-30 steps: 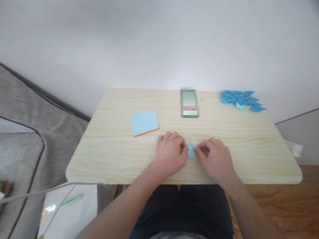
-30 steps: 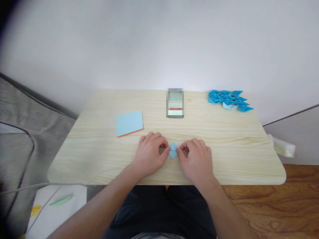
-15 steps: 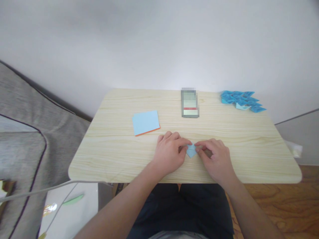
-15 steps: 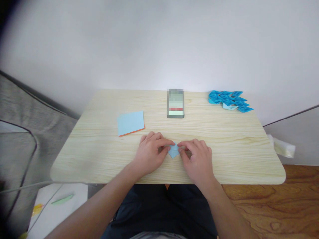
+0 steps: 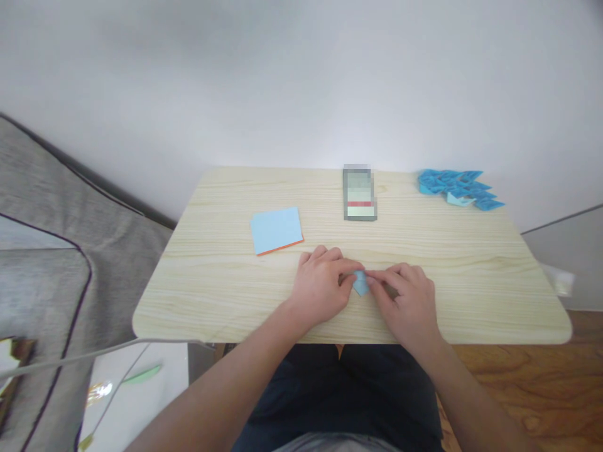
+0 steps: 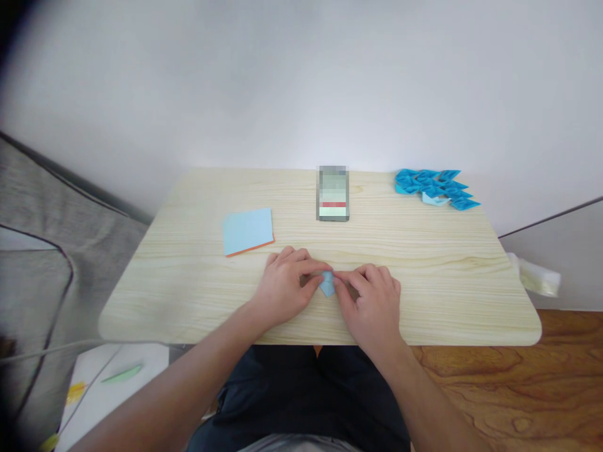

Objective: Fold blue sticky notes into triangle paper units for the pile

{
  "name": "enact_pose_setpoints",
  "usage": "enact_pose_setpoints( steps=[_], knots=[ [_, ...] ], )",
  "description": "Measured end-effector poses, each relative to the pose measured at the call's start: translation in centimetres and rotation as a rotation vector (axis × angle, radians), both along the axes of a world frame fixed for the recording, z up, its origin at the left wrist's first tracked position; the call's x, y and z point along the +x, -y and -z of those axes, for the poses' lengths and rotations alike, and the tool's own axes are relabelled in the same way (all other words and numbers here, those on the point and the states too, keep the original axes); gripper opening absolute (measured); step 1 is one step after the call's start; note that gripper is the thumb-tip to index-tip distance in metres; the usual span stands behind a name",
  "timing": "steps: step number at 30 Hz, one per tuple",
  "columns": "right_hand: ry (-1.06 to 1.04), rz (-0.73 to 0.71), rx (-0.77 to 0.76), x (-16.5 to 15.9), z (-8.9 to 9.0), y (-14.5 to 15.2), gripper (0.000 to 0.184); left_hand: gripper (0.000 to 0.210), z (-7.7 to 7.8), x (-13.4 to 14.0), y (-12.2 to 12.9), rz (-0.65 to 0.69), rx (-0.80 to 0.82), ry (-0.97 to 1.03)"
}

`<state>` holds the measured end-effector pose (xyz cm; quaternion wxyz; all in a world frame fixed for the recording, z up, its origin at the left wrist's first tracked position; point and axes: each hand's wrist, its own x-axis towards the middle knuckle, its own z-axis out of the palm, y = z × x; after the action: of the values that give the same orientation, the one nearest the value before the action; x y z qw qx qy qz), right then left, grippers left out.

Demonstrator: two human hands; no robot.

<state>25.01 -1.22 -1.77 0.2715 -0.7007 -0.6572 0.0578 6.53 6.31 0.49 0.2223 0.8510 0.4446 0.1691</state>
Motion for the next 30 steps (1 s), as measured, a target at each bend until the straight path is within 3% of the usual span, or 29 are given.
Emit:
enact_pose_setpoints(
  steps=[5,12,20,26,30],
  knots=[
    [0.011,0.068,-0.045,-0.8,-0.7,-0.9,0.017,0.02,0.1,0.0,0.0,-0.017,-0.009,0.024],
    [0.096,0.042,-0.008,-0.8,-0.4,-0.4,0.016,0.017,0.1,-0.1,-0.2,0.006,-0.002,0.019],
    [-0.061,-0.094,-0.034,1.3,-0.3,-0.5,0.011,0.035,-1.0,-0.3,-0.8,0.155,0.026,-0.068],
    [-0.114,-0.067,-0.011,1.4,-0.3,-0.4,0.011,0.027,-2.3,1.1,-1.3,0.233,0.088,-0.141],
    [-0.139,-0.044,0.036,1.4,0.1,-0.3,0.013,0.019,-2.4,2.0,-1.7,0.228,0.025,-0.096]
  ],
)
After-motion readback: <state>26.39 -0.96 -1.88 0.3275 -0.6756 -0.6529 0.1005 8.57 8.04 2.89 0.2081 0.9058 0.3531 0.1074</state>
